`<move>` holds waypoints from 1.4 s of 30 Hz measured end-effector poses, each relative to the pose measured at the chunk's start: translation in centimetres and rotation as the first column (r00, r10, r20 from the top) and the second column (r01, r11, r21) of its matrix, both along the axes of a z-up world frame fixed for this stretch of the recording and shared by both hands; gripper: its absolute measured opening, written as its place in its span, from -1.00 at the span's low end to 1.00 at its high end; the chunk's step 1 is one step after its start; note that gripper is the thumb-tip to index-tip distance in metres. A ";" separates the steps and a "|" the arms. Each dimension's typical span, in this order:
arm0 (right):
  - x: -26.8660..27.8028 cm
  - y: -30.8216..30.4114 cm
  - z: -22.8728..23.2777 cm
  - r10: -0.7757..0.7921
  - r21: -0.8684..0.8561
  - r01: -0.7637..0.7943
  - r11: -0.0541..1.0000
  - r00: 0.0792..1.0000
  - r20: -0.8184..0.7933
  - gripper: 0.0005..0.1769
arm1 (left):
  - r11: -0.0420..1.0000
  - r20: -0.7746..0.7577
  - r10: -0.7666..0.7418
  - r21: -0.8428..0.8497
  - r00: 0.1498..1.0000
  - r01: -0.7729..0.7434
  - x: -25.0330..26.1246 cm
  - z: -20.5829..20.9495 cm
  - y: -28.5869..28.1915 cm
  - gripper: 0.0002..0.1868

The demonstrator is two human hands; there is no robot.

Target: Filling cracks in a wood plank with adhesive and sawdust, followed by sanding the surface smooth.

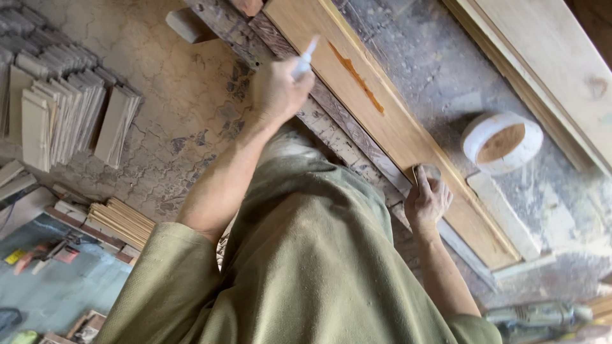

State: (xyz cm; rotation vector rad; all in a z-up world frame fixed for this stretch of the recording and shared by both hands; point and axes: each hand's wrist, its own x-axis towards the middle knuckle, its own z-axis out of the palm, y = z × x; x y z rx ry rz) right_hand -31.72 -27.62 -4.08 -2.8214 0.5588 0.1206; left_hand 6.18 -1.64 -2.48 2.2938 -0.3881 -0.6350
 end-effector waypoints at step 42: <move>-19.4 37.6 -3.9 -0.691 -0.119 0.984 0.136 0.008 -0.723 -0.58 | 0.623 -0.201 -0.712 -0.622 0.673 0.473 -9.5 6.9 -16.1 -0.75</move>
